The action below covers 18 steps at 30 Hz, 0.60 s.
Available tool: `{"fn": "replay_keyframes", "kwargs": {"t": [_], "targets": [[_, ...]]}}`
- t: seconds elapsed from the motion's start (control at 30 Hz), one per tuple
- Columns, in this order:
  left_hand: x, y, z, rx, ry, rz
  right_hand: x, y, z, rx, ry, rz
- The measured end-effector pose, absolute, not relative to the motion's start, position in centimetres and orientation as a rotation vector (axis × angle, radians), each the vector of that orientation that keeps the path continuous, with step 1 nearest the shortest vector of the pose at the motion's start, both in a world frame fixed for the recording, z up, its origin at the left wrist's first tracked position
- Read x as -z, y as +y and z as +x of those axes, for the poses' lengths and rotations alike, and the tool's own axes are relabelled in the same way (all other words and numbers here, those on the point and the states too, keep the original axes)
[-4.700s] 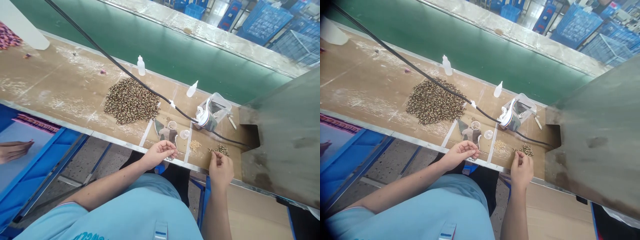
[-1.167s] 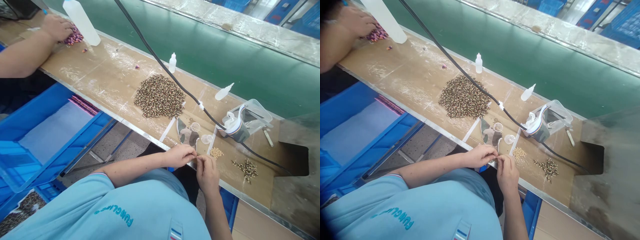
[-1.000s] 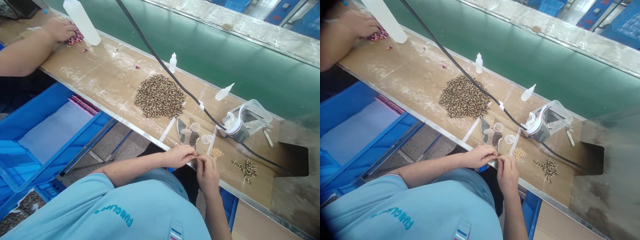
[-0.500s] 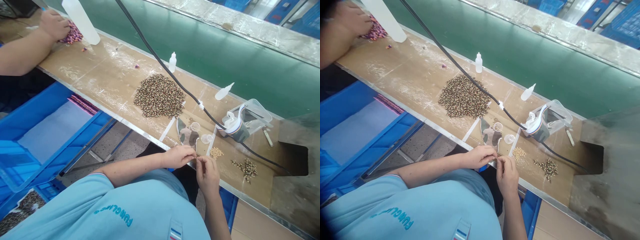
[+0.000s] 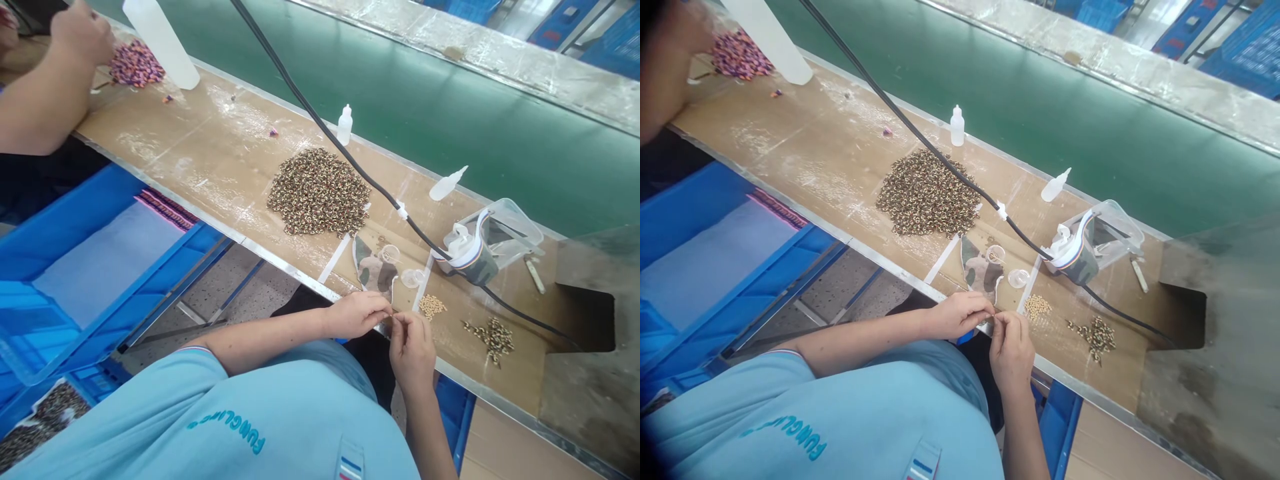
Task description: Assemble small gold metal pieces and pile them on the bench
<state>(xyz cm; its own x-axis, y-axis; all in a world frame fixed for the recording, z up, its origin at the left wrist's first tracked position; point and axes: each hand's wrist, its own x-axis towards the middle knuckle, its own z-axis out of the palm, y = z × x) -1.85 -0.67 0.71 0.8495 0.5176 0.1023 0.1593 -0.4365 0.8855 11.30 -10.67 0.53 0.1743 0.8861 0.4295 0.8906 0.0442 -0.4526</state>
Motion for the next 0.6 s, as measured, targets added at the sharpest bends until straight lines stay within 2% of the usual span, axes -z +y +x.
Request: {"fn": "replay_keyframes", "kwargs": {"t": [0.37,0.6], "targets": [[-0.7,-0.7,-1.5,-0.437,0.576,1.981,-0.2,-10.5,11.7,0.045,-1.685,-1.799],[-0.6,0.0,-2.5,-0.594,0.61,1.963,0.0,-10.2,12.7,0.121,-1.701,-1.812]]}}
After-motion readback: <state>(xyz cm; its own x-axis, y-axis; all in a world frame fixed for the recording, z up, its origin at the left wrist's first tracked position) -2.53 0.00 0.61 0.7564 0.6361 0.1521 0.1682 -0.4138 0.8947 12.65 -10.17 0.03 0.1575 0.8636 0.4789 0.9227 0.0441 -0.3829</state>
